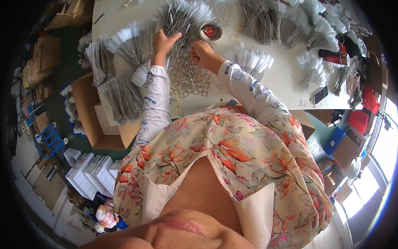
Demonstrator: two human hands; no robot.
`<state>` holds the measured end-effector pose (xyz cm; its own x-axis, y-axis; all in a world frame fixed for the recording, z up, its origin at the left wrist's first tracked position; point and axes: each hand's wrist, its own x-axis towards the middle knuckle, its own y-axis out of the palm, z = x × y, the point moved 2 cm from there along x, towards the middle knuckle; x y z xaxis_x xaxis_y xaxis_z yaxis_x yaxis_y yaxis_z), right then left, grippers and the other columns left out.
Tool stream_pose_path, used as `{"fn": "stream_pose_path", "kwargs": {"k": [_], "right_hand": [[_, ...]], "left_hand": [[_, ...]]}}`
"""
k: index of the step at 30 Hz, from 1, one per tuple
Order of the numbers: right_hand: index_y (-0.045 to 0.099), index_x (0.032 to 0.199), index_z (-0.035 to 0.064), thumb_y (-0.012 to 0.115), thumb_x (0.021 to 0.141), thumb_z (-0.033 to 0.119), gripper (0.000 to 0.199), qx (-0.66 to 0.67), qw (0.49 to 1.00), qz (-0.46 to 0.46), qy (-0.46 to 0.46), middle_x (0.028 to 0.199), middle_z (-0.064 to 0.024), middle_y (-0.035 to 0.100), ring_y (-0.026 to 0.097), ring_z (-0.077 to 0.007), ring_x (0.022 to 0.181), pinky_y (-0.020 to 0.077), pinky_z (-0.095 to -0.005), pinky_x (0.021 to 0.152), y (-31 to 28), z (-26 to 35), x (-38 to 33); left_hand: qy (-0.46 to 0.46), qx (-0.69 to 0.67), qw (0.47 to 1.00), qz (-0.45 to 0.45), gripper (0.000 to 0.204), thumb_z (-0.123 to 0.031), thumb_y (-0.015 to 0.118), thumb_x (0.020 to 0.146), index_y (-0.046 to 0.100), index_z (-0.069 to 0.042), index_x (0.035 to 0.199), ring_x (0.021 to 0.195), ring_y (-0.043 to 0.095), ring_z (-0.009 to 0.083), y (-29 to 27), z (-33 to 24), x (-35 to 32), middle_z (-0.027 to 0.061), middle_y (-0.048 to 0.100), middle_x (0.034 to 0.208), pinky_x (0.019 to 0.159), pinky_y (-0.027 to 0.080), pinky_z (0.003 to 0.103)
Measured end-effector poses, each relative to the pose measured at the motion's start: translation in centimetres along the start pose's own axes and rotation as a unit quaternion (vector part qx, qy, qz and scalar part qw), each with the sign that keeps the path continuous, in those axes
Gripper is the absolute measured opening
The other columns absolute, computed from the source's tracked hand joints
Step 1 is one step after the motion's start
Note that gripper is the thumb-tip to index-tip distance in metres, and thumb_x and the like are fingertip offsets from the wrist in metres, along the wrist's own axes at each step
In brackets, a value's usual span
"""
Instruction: Bundling white and black bristle components with rubber bands and placing them into cardboard boxes.
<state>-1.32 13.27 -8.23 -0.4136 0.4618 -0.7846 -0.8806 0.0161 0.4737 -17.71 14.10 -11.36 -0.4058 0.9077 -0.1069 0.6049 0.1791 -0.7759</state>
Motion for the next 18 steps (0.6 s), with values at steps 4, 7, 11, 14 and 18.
{"fn": "stream_pose_path", "kwargs": {"k": [4, 7, 11, 14, 18], "right_hand": [[0.036, 0.066, 0.0091, 0.041, 0.081, 0.004, 0.017, 0.007, 0.996, -0.081, -0.027, 0.056, 0.0004, 0.031, 0.026, -0.0109, 0.044, 0.0194, -0.0248, 0.038, 0.1, 0.2, 2.4], [0.037, 0.065, 0.0068, 0.041, 0.08, 0.002, 0.016, 0.039, 0.995, -0.086, -0.017, 0.054, -0.0004, 0.03, 0.025, -0.0114, 0.043, 0.02, -0.0258, 0.038, -0.1, 0.8, 3.6], [0.034, 0.061, 0.0078, 0.04, 0.08, 0.002, 0.021, 0.011, 0.994, -0.103, -0.032, 0.054, -0.0009, 0.03, 0.024, -0.0111, 0.041, 0.0197, -0.0263, 0.037, 1.4, 2.4, 4.1], [0.03, 0.056, 0.0114, 0.044, 0.082, 0.006, 0.029, 0.003, 1.0, -0.026, -0.016, 0.052, 0.0019, 0.027, 0.021, -0.0105, 0.039, 0.0157, -0.026, 0.037, 1.8, 4.1, 5.3], [0.039, 0.058, 0.0037, 0.044, 0.08, 0.006, 0.022, -0.188, 0.982, -0.001, -0.013, 0.05, -0.0027, 0.034, 0.027, -0.0108, 0.039, 0.0203, -0.0271, 0.036, 2.9, 6.3, 6.8]], "left_hand": [[0.032, 0.014, 0.999, -0.013, 0.079, -0.042, 0.069, 0.061, 0.044, 0.015, 0.108, 0.104, 0.049, 0.0401, 0.3, 0.2, 1.5, 0.0317, 0.048, 0.11, 0.09, 0.04, 0.041], [-0.01, -0.051, 0.998, 0.036, 0.086, -0.041, 0.067, 0.061, 0.037, 0.015, 0.118, 0.111, 0.044, 0.0408, 0.7, 0.3, 2.8, 0.0327, 0.043, 0.117, 0.093, 0.038, 0.041], [-0.056, -0.147, 0.984, 0.079, 0.099, -0.04, 0.068, 0.06, 0.02, 0.007, 0.132, 0.122, 0.031, 0.0419, 2.0, 2.3, 3.5, 0.0328, 0.029, 0.129, 0.098, 0.032, 0.042], [-0.044, -0.18, 0.977, 0.101, 0.105, -0.04, 0.07, 0.058, 0.014, 0.003, 0.136, 0.125, 0.026, 0.0419, 2.1, 2.6, 3.4, 0.032, 0.019, 0.135, 0.101, 0.029, 0.041], [-0.029, -0.095, 0.986, 0.136, 0.113, -0.044, 0.074, 0.056, 0.009, 0.001, 0.138, 0.126, 0.022, 0.0449, 1.5, 0.9, 3.2, 0.0317, 0.011, 0.137, 0.103, 0.026, 0.045]]}}
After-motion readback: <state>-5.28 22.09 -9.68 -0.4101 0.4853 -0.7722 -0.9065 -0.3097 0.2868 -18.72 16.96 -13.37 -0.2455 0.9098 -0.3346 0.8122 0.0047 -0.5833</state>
